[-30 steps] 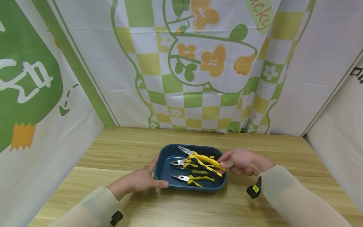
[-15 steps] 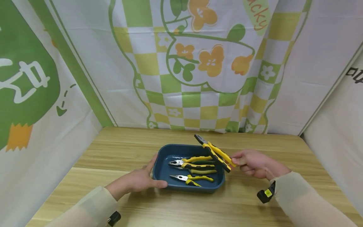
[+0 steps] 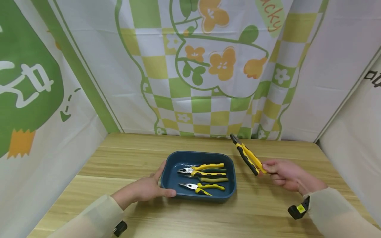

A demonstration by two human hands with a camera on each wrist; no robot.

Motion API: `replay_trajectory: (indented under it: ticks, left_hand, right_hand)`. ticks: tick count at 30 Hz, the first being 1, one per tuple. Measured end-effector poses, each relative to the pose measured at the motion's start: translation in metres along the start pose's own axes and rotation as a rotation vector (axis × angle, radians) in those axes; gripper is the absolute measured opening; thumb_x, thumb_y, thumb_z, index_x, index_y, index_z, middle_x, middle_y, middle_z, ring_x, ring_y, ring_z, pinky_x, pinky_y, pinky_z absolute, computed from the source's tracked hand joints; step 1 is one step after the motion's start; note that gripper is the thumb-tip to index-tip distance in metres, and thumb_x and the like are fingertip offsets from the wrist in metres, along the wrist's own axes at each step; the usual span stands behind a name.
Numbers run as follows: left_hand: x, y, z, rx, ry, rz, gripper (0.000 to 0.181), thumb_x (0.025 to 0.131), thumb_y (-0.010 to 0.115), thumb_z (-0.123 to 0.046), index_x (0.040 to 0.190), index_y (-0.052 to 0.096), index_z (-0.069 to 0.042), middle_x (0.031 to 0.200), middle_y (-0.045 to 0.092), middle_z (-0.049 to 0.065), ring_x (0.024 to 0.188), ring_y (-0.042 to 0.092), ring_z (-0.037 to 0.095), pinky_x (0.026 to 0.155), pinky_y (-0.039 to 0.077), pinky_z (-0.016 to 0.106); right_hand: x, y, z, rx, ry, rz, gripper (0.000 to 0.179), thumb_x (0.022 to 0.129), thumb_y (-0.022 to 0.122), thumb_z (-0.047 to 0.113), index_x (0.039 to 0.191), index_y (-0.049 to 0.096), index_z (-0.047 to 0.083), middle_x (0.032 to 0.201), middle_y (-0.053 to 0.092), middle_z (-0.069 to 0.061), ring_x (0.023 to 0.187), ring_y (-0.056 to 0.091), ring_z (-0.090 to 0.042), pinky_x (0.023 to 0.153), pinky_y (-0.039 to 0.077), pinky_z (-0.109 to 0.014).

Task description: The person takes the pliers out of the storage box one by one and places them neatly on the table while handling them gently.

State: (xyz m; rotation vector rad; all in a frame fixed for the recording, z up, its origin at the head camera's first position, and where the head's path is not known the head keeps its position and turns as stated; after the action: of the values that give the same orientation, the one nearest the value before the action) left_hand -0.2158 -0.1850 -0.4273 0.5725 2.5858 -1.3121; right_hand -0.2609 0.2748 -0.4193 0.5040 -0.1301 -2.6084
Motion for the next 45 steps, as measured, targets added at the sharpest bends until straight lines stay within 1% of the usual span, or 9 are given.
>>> replay_trajectory:
  ticks: [4, 7, 10, 17, 22, 34, 41, 43, 45]
  left_hand:
    - [0.0, 0.0, 0.001, -0.005, -0.008, 0.005, 0.129, 0.073, 0.078, -0.067, 0.16, -0.01, -0.029, 0.149, 0.025, 0.042, 0.123, 0.047, 0.054, 0.102, 0.034, 0.064]
    - [0.0, 0.0, 0.001, -0.006, -0.008, 0.007, 0.129, 0.073, 0.078, -0.067, 0.16, -0.01, -0.029, 0.149, 0.024, 0.042, 0.122, 0.049, 0.054, 0.102, 0.034, 0.064]
    - [0.0, 0.001, 0.001, -0.003, -0.006, 0.007, 0.129, 0.073, 0.078, -0.067, 0.16, -0.01, -0.029, 0.149, 0.024, 0.042, 0.123, 0.047, 0.055, 0.102, 0.033, 0.065]
    - [-0.001, 0.0, -0.001, -0.013, -0.003, 0.006, 0.13, 0.074, 0.079, -0.064, 0.16, -0.011, -0.027, 0.149, 0.024, 0.043, 0.124, 0.046, 0.055, 0.103, 0.032, 0.064]
    - [0.001, 0.0, 0.0, -0.019, -0.006, 0.008, 0.129, 0.073, 0.078, -0.066, 0.16, -0.01, -0.027, 0.15, 0.023, 0.042, 0.125, 0.046, 0.054, 0.104, 0.032, 0.063]
    - [-0.001, 0.0, 0.0, -0.004, -0.007, 0.006, 0.128, 0.074, 0.076, -0.068, 0.161, -0.008, -0.027, 0.15, 0.024, 0.041, 0.126, 0.044, 0.055, 0.103, 0.032, 0.064]
    - [-0.002, -0.001, -0.002, -0.004, 0.0, 0.015, 0.128, 0.075, 0.076, -0.067, 0.16, -0.01, -0.026, 0.15, 0.023, 0.041, 0.125, 0.045, 0.055, 0.103, 0.032, 0.064]
    - [-0.001, -0.001, -0.002, 0.001, 0.003, 0.012, 0.127, 0.075, 0.076, -0.066, 0.16, -0.01, -0.025, 0.15, 0.023, 0.041, 0.125, 0.045, 0.055, 0.103, 0.033, 0.064]
    - [-0.001, -0.001, -0.003, 0.0, 0.007, 0.004, 0.127, 0.075, 0.078, -0.064, 0.161, -0.009, -0.025, 0.15, 0.024, 0.042, 0.125, 0.045, 0.055, 0.102, 0.034, 0.064]
  right_hand:
    - [-0.005, -0.007, -0.007, -0.047, 0.023, -0.084, 0.046, 0.104, 0.051, 0.01, 0.134, 0.038, -0.022, 0.103, 0.069, -0.016, 0.048, 0.036, 0.001, 0.043, 0.031, -0.016]
    - [-0.009, -0.011, -0.014, -0.062, 0.046, -0.132, 0.054, 0.105, 0.05, 0.011, 0.14, 0.027, -0.023, 0.108, 0.069, -0.019, 0.048, 0.035, 0.001, 0.043, 0.031, -0.016]
    - [-0.013, -0.015, -0.021, -0.063, 0.057, -0.153, 0.055, 0.105, 0.048, 0.011, 0.142, 0.024, -0.023, 0.109, 0.07, -0.019, 0.048, 0.035, 0.001, 0.043, 0.031, -0.016]
    - [-0.018, -0.022, -0.033, -0.083, 0.086, -0.251, 0.048, 0.102, 0.054, 0.009, 0.137, 0.038, -0.02, 0.103, 0.072, -0.018, 0.047, 0.036, -0.001, 0.043, 0.031, -0.018]
    - [-0.02, -0.023, -0.036, -0.139, 0.104, -0.297, 0.047, 0.102, 0.053, 0.008, 0.135, 0.038, -0.022, 0.102, 0.072, -0.019, 0.046, 0.035, -0.002, 0.043, 0.031, -0.019]
    - [-0.019, -0.019, -0.04, -0.321, 0.113, -0.363, 0.039, 0.1, 0.055, 0.008, 0.127, 0.048, -0.019, 0.096, 0.073, -0.014, 0.044, 0.034, -0.004, 0.041, 0.031, -0.021]
    - [-0.02, -0.013, -0.036, -0.503, 0.096, -0.401, 0.039, 0.099, 0.057, 0.01, 0.126, 0.052, -0.017, 0.09, 0.073, -0.011, 0.042, 0.034, -0.007, 0.04, 0.031, -0.023]
    - [-0.019, -0.012, -0.033, -0.571, 0.089, -0.406, 0.038, 0.099, 0.058, 0.011, 0.124, 0.055, -0.017, 0.087, 0.073, -0.011, 0.051, 0.048, -0.011, 0.05, 0.04, -0.027]
    - [-0.017, -0.01, -0.031, -0.644, 0.076, -0.411, 0.035, 0.1, 0.057, 0.012, 0.121, 0.057, -0.017, 0.085, 0.073, -0.01, 0.067, 0.06, -0.017, 0.065, 0.045, -0.034]
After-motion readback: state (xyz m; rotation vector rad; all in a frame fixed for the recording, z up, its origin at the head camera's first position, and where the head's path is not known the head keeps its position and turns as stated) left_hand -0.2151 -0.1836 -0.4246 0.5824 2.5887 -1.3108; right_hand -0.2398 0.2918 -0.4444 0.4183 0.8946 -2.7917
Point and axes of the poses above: each hand's wrist, its own x-axis towards the middle knuckle, its own y-axis out of the palm, z = x × y, the point moved 3 cm from there along x, towards the middle knuckle
